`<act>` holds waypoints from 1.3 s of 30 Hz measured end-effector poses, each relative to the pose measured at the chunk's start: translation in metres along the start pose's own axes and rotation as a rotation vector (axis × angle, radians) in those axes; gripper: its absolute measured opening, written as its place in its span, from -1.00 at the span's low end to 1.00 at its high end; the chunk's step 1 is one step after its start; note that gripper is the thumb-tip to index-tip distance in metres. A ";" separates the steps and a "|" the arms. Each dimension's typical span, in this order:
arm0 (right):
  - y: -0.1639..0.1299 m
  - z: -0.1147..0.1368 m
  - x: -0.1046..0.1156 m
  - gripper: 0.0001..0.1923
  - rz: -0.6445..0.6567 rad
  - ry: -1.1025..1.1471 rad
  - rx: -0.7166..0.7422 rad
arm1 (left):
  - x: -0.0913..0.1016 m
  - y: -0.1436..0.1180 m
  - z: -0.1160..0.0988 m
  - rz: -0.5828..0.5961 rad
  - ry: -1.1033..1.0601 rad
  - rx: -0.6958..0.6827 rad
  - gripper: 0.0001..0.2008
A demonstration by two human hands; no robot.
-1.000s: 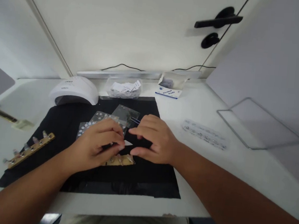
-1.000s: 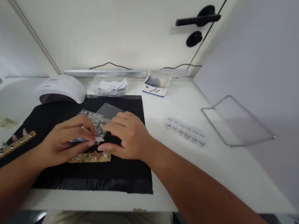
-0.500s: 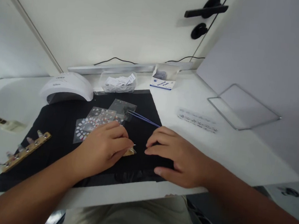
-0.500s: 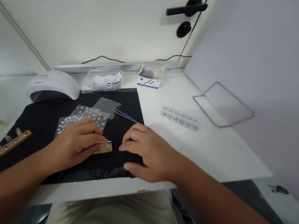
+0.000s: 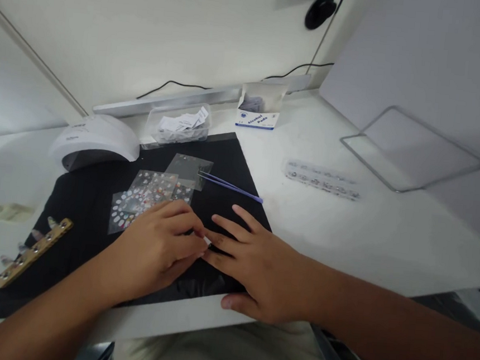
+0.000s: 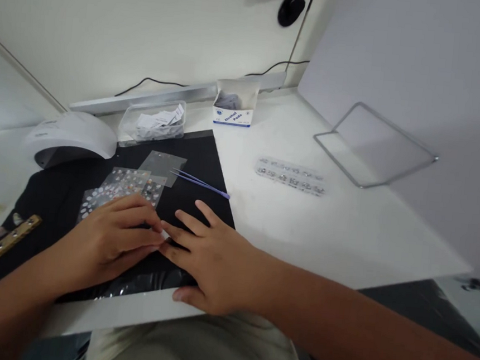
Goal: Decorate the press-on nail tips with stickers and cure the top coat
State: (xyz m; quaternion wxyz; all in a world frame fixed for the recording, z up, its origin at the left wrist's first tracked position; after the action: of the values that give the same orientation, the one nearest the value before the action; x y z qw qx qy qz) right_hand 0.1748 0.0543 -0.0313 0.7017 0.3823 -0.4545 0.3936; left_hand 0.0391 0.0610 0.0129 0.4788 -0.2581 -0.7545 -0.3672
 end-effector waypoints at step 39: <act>0.004 -0.002 -0.004 -0.44 0.006 0.019 -0.026 | 0.004 -0.001 -0.005 0.023 -0.035 -0.051 -0.89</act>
State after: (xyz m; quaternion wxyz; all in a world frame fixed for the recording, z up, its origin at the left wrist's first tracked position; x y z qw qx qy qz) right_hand 0.1705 0.0567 -0.0353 0.7097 0.3681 -0.4539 0.3933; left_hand 0.0400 0.0564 0.0177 0.4632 -0.2854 -0.7499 -0.3763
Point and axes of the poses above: each hand's wrist, its own y-axis towards the middle knuckle, its own x-axis out of the back of the hand, z = x × y, the point moved 6 cm from there along y, towards the middle knuckle, and after that the axes turned 2 degrees about -z, right-handed, at the moved point
